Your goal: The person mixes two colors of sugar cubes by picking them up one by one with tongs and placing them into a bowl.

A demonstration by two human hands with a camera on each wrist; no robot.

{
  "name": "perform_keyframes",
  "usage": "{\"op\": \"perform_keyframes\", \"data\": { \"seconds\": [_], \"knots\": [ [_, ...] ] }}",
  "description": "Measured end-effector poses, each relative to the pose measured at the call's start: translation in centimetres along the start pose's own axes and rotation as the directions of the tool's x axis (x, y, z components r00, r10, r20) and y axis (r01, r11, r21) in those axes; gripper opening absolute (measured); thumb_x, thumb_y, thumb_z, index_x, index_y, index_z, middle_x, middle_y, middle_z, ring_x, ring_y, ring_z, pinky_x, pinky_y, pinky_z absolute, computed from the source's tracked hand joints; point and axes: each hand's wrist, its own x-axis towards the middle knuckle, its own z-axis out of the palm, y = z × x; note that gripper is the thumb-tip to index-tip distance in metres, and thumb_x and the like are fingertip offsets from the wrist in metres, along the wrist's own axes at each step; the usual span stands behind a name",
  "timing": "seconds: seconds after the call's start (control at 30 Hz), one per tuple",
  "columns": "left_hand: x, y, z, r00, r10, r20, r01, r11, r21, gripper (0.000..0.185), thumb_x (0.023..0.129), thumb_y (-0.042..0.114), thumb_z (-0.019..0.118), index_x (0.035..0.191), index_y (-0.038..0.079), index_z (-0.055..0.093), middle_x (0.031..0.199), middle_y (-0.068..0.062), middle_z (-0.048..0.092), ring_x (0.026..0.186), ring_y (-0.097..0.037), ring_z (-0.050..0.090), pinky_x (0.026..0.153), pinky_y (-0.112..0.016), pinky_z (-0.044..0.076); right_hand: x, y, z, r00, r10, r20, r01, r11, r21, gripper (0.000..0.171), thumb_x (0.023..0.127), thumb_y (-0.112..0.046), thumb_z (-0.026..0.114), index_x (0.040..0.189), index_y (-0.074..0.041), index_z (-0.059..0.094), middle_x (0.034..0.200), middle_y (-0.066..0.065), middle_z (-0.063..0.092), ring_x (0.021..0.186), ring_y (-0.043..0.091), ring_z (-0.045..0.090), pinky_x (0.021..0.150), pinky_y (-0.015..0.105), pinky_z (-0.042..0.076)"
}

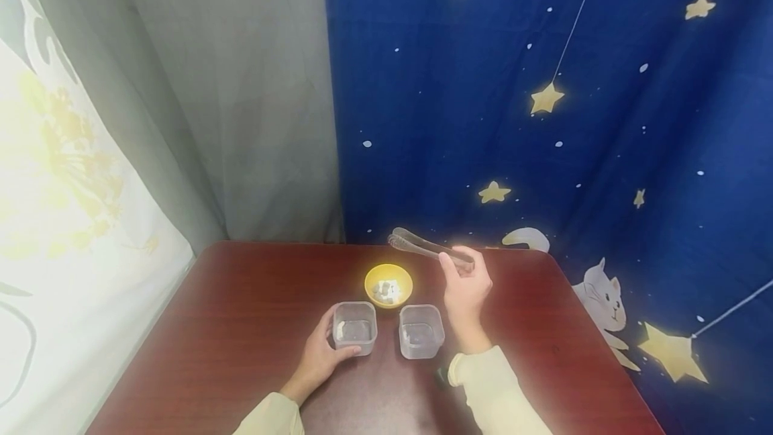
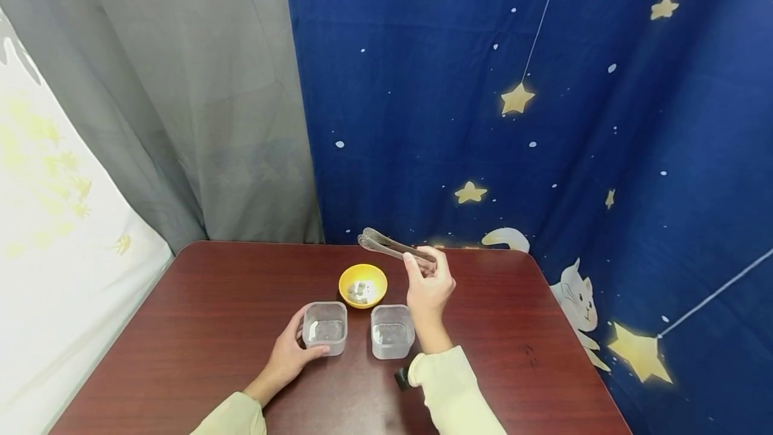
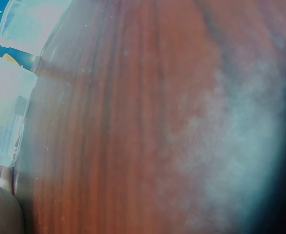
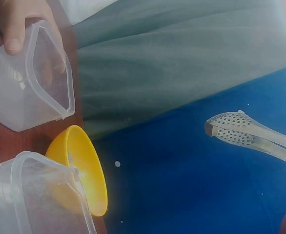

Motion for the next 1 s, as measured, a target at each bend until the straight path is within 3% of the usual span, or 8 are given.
{"op": "perform_keyframes", "data": {
  "seconds": [0.4, 0.57, 0.77, 1.0],
  "knots": [
    [0.2, -0.3, 0.1, 1.0, 0.007, -0.011, -0.007, 1.0, 0.008, 0.101, 0.062, 0.032, 0.092, 0.146, 0.014, 0.04, 0.137, -0.012, 0.054, 0.122, -0.035, 0.052, 0.102, -0.05, 0.041, -0.3, -0.2, -0.1, 0.999, 0.017, 0.035, -0.016, 0.999, -0.033, 0.027, 0.079, -0.001, 0.078, 0.102, 0.007, 0.066, 0.095, 0.02, 0.07, 0.072, 0.003, 0.065, 0.065, 0.019, 0.055],
    [0.2, -0.2, 0.0, 1.0, 0.006, -0.003, -0.006, 1.0, -0.009, 0.102, 0.061, 0.032, 0.092, 0.146, 0.013, 0.04, 0.137, -0.013, 0.053, 0.123, -0.035, 0.052, 0.103, -0.051, 0.04, -0.5, 0.0, -0.1, 0.999, 0.026, 0.047, -0.023, 0.998, -0.06, 0.026, 0.079, -0.002, 0.078, 0.102, 0.006, 0.067, 0.086, 0.02, 0.07, 0.07, 0.007, 0.064, 0.062, 0.021, 0.054],
    [0.1, -0.1, -0.1, 1.0, -0.016, 0.014, 0.016, 1.0, -0.017, 0.103, 0.062, 0.032, 0.092, 0.147, 0.013, 0.038, 0.138, -0.013, 0.052, 0.125, -0.036, 0.05, 0.106, -0.05, 0.038, -0.8, 3.4, -0.1, 0.994, 0.07, 0.088, -0.06, 0.992, -0.113, 0.027, 0.079, -0.016, 0.081, 0.102, -0.007, 0.069, 0.081, 0.009, 0.072, 0.07, 0.012, 0.066, 0.058, 0.022, 0.053],
    [0.1, -0.1, -0.1, 1.0, -0.014, 0.011, 0.014, 1.0, -0.006, 0.102, 0.062, 0.032, 0.092, 0.147, 0.014, 0.038, 0.137, -0.012, 0.053, 0.124, -0.034, 0.051, 0.104, -0.05, 0.04, -1.5, 4.4, 0.0, 0.985, 0.105, 0.136, -0.085, 0.986, -0.144, 0.028, 0.078, -0.01, 0.082, 0.102, -0.003, 0.069, 0.08, 0.013, 0.072, 0.068, 0.021, 0.065, 0.055, 0.021, 0.05]
  ]
}}
